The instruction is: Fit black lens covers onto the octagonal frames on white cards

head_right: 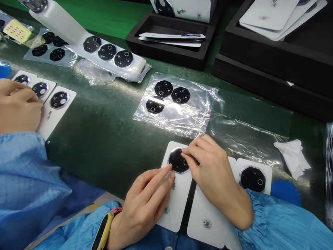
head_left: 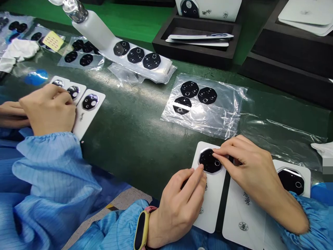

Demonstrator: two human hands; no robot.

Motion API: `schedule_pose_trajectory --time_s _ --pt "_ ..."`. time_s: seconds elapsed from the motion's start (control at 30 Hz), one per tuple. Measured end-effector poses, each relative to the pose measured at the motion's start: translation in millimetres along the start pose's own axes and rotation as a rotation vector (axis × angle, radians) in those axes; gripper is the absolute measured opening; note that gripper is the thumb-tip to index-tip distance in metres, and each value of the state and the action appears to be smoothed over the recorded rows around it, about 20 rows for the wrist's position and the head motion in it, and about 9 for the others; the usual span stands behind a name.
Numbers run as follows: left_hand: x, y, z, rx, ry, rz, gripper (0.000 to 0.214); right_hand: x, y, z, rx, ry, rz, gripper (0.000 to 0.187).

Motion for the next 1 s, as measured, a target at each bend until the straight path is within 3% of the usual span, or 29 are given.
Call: schedule_pose_trajectory --time_s 0.33,0.77,1.0 --pt "0.2 0.4 -1.7 0.026 -0.004 -0.008 0.021 7.3 -0.5 -6.6 -0.064 0.088 -0.085 0.020" --pt "0.5 4.2 3.8 0.118 -0.047 0.045 0.028 10.2 -3.4 -9.4 -0.016 0.133 -0.197 0.023" --pt "1.6 0.6 1.2 0.121 -0.056 0.029 0.029 22.4 -1.5 -7.9 -0.015 0.277 -0.423 0.026"
Point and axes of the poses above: each hand's wrist, its own z-axis towards the middle knuckle, its own y-axis out of the back of the hand, x = y × z, the point moved 4 cm from there along z, towards the middle knuckle, and after that the axes turned 8 degrees about -z, right-handed, at the moved point
